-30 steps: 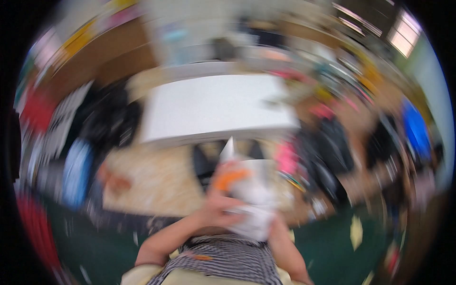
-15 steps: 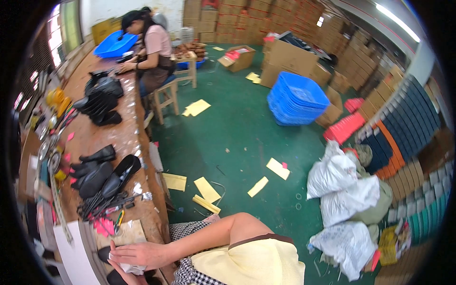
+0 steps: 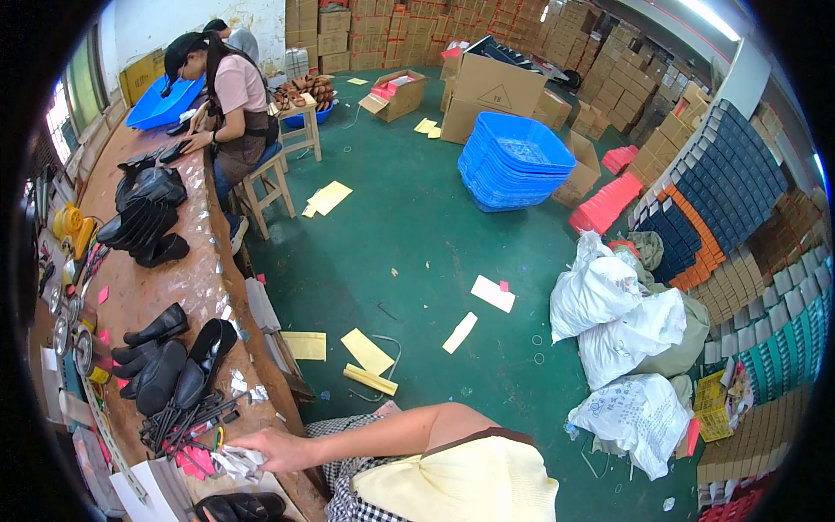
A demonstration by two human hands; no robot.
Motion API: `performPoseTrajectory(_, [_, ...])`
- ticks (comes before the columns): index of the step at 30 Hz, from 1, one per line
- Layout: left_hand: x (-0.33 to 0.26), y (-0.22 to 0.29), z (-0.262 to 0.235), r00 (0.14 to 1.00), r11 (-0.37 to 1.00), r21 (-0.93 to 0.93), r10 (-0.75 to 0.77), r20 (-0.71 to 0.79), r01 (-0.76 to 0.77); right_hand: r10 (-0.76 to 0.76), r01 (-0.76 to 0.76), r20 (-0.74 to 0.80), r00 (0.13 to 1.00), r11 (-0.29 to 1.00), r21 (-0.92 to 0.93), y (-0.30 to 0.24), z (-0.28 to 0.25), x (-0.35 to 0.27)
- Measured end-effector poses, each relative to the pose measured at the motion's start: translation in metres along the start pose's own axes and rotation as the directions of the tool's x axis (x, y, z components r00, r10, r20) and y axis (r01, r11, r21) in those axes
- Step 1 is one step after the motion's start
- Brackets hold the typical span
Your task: Inspect, clean, and mark black leather loafers at a factory workbench.
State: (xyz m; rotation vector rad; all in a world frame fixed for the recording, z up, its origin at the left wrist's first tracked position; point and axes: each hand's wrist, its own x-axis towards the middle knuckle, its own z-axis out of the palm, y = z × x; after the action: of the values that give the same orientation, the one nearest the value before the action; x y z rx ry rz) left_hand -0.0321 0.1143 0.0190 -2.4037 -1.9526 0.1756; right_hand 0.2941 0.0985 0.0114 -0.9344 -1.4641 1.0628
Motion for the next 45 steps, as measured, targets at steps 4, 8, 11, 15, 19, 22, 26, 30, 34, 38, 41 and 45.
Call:
performPoseTrajectory(4, [0.012, 0.0, 0.014, 0.998, 0.999, -0.036, -0.01, 0.068, 0.012, 0.091, -0.091, 0.005, 0.996, 0.993, 0.075, 0.003, 0.0, -0.008])
performPoseTrajectory(8, [0.017, 0.002, 0.023, 0.991, 0.996, 0.04, -0.082, 0.11, 0.078, 0.145, -0.144, -0.003, 0.989, 0.984, 0.105, 0.005, 0.003, -0.01])
performPoseTrajectory(11, [0.023, -0.004, 0.033, 0.984, 0.992, 0.047, -0.12, 0.13, 0.115, 0.11, -0.107, -0.02, 0.994, 0.989, 0.105, 0.005, 0.003, -0.012])
performPoseTrajectory(15, [0.027, -0.011, 0.039, 0.99, 0.994, 0.059, -0.097, 0.101, 0.092, 0.123, -0.116, -0.057, 0.991, 0.986, 0.118, 0.014, 0.001, -0.014])
performPoseTrajectory(19, [0.029, -0.006, 0.033, 0.983, 0.995, -0.038, -0.08, 0.163, 0.087, 0.128, -0.123, -0.043, 0.991, 0.985, 0.119, 0.009, 0.005, -0.012])
performPoseTrajectory(22, [0.029, -0.002, 0.033, 0.984, 0.997, -0.031, -0.059, 0.166, 0.065, 0.112, -0.109, -0.024, 0.993, 0.99, 0.086, 0.004, 0.003, -0.012])
performPoseTrajectory(26, [0.031, 0.003, 0.036, 0.985, 0.998, 0.021, -0.063, 0.163, 0.061, 0.135, -0.132, -0.028, 0.99, 0.986, 0.101, 0.006, 0.005, -0.014])
performPoseTrajectory(30, [0.031, 0.004, 0.032, 0.987, 0.997, 0.068, -0.039, 0.158, 0.029, 0.146, -0.144, -0.013, 0.989, 0.987, 0.076, 0.005, 0.006, -0.016])
performPoseTrajectory(34, [0.029, 0.006, 0.028, 0.986, 0.997, 0.065, -0.049, 0.159, 0.039, 0.111, -0.108, -0.034, 0.993, 0.991, 0.077, 0.006, 0.004, -0.015])
performPoseTrajectory(38, [0.029, -0.004, 0.044, 0.994, 0.997, 0.074, -0.02, 0.109, 0.012, 0.151, -0.149, -0.029, 0.988, 0.986, 0.073, 0.003, -0.001, -0.014])
performPoseTrajectory(41, [0.029, -0.001, 0.041, 0.994, 0.997, 0.071, -0.029, 0.108, 0.021, 0.102, -0.098, -0.052, 0.993, 0.993, 0.07, 0.008, 0.001, -0.017])
performPoseTrajectory(45, [0.026, 0.004, 0.032, 0.994, 0.999, 0.003, -0.04, 0.099, 0.04, 0.092, -0.088, -0.039, 0.995, 0.993, 0.079, 0.006, 0.002, -0.017])
